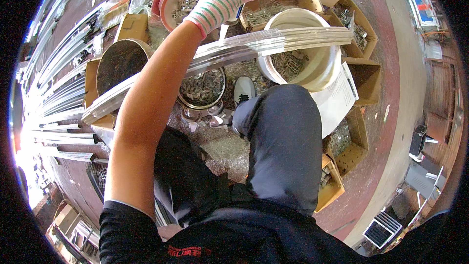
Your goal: The person sits on the floor and applies sealant from a caulking gun along the groove of a long metal profile. They hold the profile with one hand and move the gun steadily along its length, then set the gun down and reposition the profile.
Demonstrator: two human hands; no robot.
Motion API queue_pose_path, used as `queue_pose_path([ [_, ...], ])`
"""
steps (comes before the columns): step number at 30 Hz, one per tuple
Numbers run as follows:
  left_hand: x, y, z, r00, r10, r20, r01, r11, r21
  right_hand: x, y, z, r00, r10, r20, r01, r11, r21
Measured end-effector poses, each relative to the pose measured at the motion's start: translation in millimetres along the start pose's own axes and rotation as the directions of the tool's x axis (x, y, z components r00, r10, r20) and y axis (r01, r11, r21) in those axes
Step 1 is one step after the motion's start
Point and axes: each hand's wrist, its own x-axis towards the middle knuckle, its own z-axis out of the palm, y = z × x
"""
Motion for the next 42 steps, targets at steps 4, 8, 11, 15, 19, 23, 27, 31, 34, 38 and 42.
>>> queue_pose_path([
  [4, 1, 6, 5, 1.000, 0.000, -0.011, -0.001, 1.000, -0.014, -25, -9, 9, 0.997, -0.010, -0.076, -0.004, 0.985, -0.170],
  [8, 3, 15, 7, 0.999, 0.033, 0.024, -0.030, 0.994, -0.108, -28, -14, 22, 0.994, -0.009, -0.109, -0.011, 0.983, -0.185],
  [11, 4, 19, 11, 0.999, 0.036, 0.008, -0.035, 0.992, -0.124, -30, -8, 20, 0.976, -0.056, -0.209, 0.012, 0.979, -0.203],
  [15, 6, 22, 17, 1.000, 0.016, -0.010, -0.017, 0.991, -0.131, -30, -4, 11, 0.985, -0.048, -0.167, 0.016, 0.981, -0.192],
  [19, 8, 24, 23, 0.999, -0.020, -0.036, 0.016, 0.994, -0.106, -34, -2, 8, 0.987, -0.048, -0.154, 0.020, 0.984, -0.177],
  [23, 11, 26, 28, 1.000, -0.017, -0.026, 0.015, 0.995, -0.100, -38, -3, 6, 0.995, 0.004, -0.103, -0.020, 0.987, -0.158],
  [27, 13, 26, 34, 0.999, -0.015, -0.030, 0.012, 0.994, -0.108, -39, 0, 3, 0.996, 0.000, -0.094, -0.017, 0.984, -0.179],
  [31, 14, 28, 39, 0.999, -0.041, -0.035, 0.038, 0.996, -0.076, -39, 4, -1, 0.996, 0.006, -0.085, -0.022, 0.983, -0.182],
  [34, 14, 30, 40, 0.998, -0.058, -0.021, 0.057, 0.997, -0.060, -40, 5, -4, 0.997, 0.024, -0.068, -0.033, 0.991, -0.131],
  [38, 16, 31, 42, 1.000, -0.020, -0.010, 0.019, 0.996, -0.082, -45, 6, -8, 0.998, 0.055, -0.011, -0.055, 0.998, -0.025],
  [42, 17, 29, 47, 1.000, 0.007, -0.009, -0.008, 0.991, -0.136, -45, 8, -15, 0.991, 0.124, -0.051, -0.118, 0.987, 0.104],
])
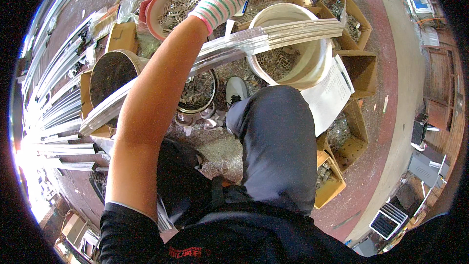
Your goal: The person sits on the floor and applies sealant from a caulking gun along the groove of a long metal profile. They hold the profile with one hand and move the gun steadily along its length, then set the gun down and reposition the profile.
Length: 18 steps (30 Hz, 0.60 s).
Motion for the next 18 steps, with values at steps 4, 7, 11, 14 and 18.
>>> queue_pose_path([
  [4, 2, -4, 3, 1.000, 0.001, 0.005, -0.001, 1.000, 0.001, 10, 13, -8, 0.973, -0.127, 0.193, 0.127, 0.992, 0.009],
  [7, 2, -5, 2, 0.999, -0.019, 0.037, 0.019, 1.000, 0.001, 12, 15, -7, 0.989, -0.094, 0.117, 0.091, 0.995, 0.032],
  [11, 3, -3, 5, 0.999, -0.010, 0.048, 0.012, 0.999, -0.038, 3, 11, -1, 0.996, -0.088, 0.034, 0.086, 0.995, 0.053],
  [14, 3, -1, 10, 0.998, -0.033, 0.059, 0.039, 0.995, -0.090, 3, 15, 3, 0.989, -0.145, -0.034, 0.145, 0.989, -0.002],
  [18, 5, 0, 16, 0.998, -0.023, 0.061, 0.034, 0.982, -0.187, -4, 9, 2, 0.993, -0.117, -0.031, 0.115, 0.992, -0.044],
])
